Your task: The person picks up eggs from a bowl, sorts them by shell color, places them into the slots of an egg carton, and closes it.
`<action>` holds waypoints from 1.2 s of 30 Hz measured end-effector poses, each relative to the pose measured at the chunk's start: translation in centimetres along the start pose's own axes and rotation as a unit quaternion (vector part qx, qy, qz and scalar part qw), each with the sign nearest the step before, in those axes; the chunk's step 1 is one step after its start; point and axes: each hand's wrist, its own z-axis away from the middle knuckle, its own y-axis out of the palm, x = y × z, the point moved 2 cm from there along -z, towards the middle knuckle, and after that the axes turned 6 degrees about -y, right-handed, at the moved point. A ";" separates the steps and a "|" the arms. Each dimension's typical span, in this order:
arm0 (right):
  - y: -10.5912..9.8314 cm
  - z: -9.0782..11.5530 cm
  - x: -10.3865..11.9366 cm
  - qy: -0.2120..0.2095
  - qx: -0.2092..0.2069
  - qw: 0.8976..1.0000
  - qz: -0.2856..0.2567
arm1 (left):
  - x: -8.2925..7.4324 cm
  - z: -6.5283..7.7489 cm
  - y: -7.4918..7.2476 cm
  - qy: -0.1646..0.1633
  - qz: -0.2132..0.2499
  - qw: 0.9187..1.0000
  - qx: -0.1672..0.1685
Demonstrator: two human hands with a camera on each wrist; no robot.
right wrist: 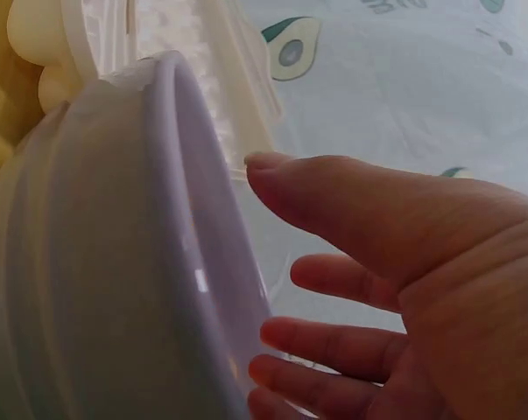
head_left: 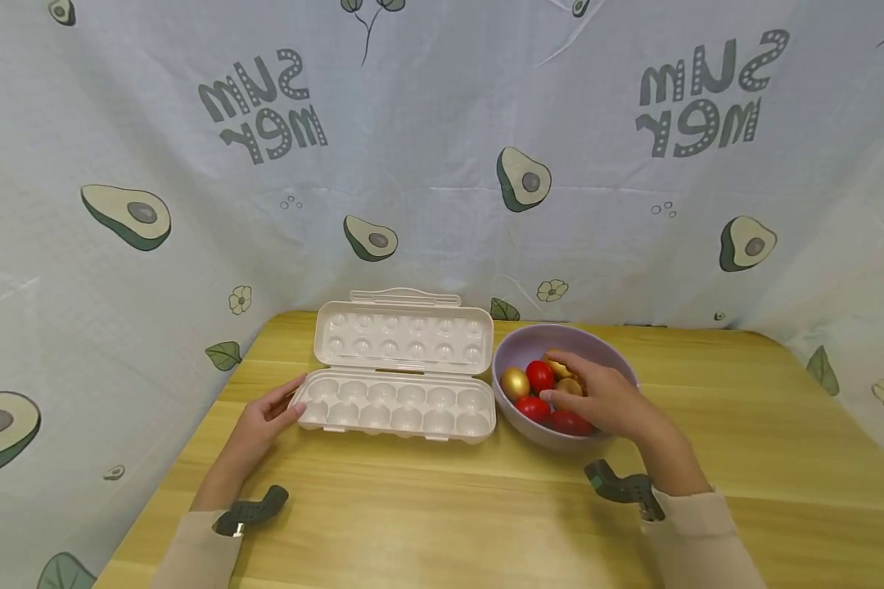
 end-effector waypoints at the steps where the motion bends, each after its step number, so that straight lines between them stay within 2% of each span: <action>1: 0.0 -0.1 0.0 -0.003 -0.002 1.000 0.003 | 0.0 0.0 0.0 -0.002 -0.001 1.000 0.000; 11: 1.0 -0.5 -0.9 0.009 -0.006 1.000 -0.025 | 0.1 0.2 0.1 -0.015 -0.032 0.999 -0.002; 17: 1.3 -0.7 -1.1 0.011 -0.007 0.999 -0.040 | 0.1 0.3 0.3 -0.011 -0.049 0.999 -0.002; 23: 1.8 -1.0 -1.1 0.002 -0.004 0.999 -0.047 | 0.1 0.4 0.3 -0.006 -0.047 0.999 0.006; 29: 2.4 -1.2 -1.3 -0.020 -0.017 0.998 -0.056 | 0.2 0.3 0.4 0.003 -0.040 0.999 0.019; 36: 3.0 -1.2 -1.2 -0.022 -0.017 0.999 -0.024 | 0.0 0.6 0.6 0.012 -0.027 0.999 0.031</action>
